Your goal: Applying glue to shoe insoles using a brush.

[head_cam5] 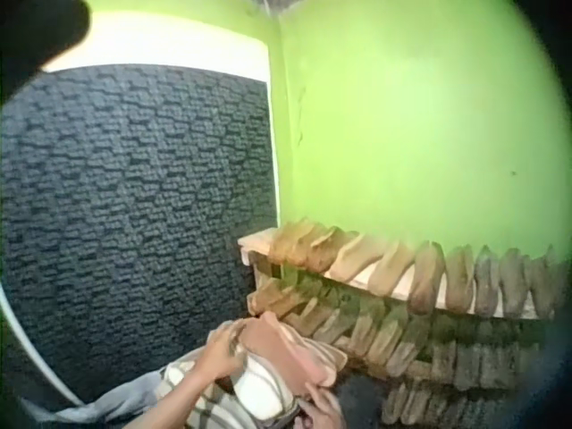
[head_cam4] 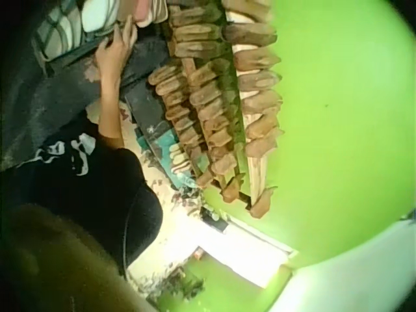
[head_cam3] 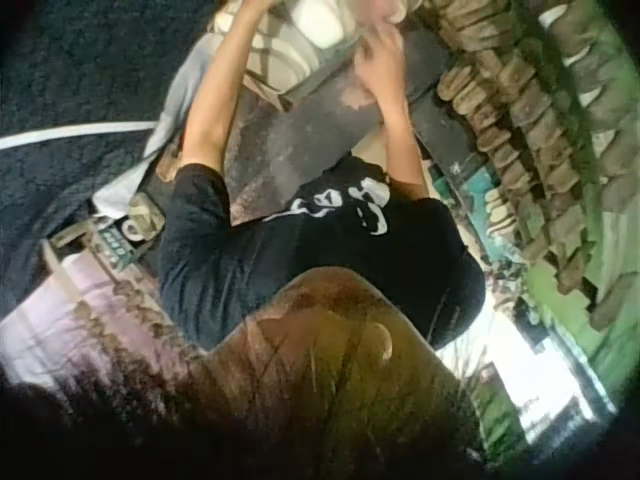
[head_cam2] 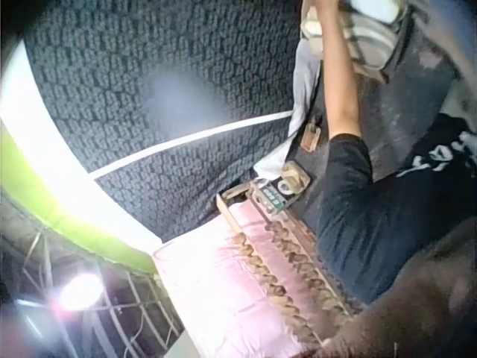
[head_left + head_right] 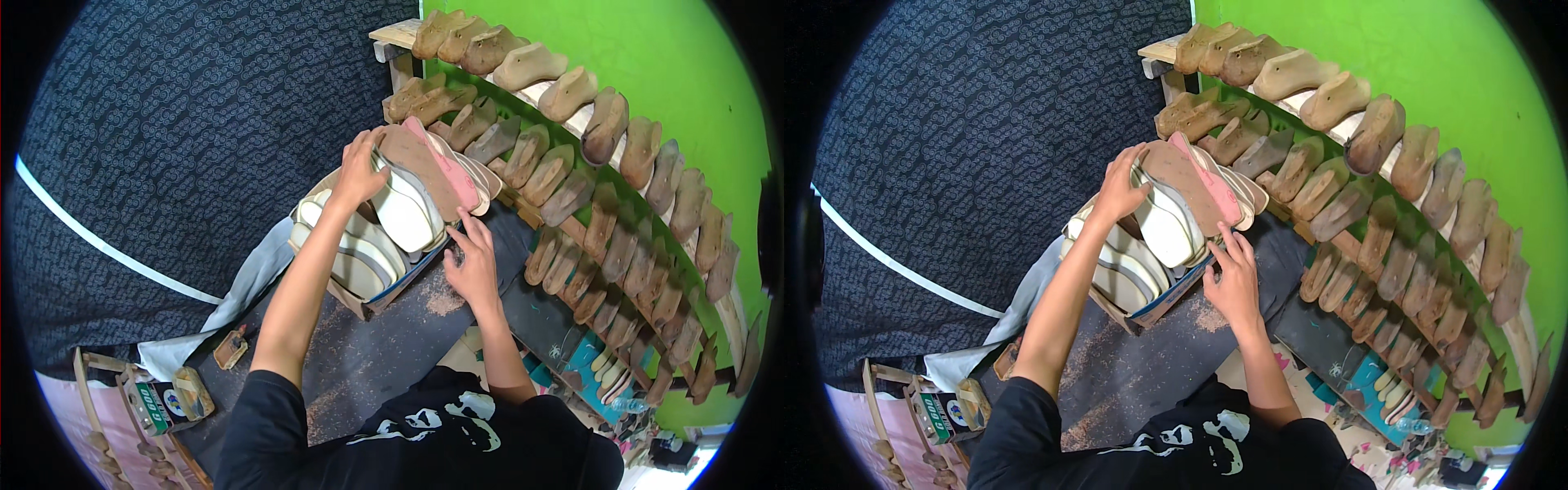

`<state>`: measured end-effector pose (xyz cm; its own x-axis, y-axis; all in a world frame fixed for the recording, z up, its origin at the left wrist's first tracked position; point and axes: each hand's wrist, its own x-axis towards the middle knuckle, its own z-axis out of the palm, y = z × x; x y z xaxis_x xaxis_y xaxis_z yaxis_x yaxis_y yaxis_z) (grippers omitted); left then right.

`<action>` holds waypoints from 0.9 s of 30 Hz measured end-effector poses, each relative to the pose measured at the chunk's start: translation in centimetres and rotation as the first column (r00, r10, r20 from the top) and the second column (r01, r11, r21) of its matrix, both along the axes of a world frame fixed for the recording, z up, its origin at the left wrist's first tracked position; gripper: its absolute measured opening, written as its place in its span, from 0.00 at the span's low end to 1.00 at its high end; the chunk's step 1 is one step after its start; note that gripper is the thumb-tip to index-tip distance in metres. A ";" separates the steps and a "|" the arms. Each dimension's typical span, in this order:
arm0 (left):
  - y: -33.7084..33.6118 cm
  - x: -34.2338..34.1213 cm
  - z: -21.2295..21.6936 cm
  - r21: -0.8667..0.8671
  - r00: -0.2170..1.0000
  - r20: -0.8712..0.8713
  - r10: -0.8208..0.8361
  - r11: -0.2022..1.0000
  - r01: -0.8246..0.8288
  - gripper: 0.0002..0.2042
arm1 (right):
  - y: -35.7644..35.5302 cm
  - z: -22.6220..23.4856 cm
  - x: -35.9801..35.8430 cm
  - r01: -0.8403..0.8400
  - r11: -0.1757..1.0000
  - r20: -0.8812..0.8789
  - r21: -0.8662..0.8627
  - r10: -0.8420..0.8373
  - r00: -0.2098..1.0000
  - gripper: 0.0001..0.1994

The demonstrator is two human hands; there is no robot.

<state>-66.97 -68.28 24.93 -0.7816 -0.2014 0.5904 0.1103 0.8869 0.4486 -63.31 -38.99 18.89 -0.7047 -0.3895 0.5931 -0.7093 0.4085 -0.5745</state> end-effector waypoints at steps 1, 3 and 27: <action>-0.6 -0.8 -0.4 -0.004 0.999 0.020 0.030 1.000 -0.030 0.32 | 0.2 0.2 -0.2 -0.032 0.999 0.028 0.033 0.032 0.999 0.21; -2.1 -1.5 -0.5 0.016 0.998 0.065 -0.024 1.000 0.023 0.30 | 0.2 0.0 -0.4 -0.077 0.994 0.097 0.072 0.070 0.993 0.24; 4.3 57.5 -18.6 0.827 0.701 0.391 0.597 0.108 -0.552 0.11 | -8.7 -9.7 24.0 -0.650 0.752 0.596 -0.107 0.572 0.563 0.18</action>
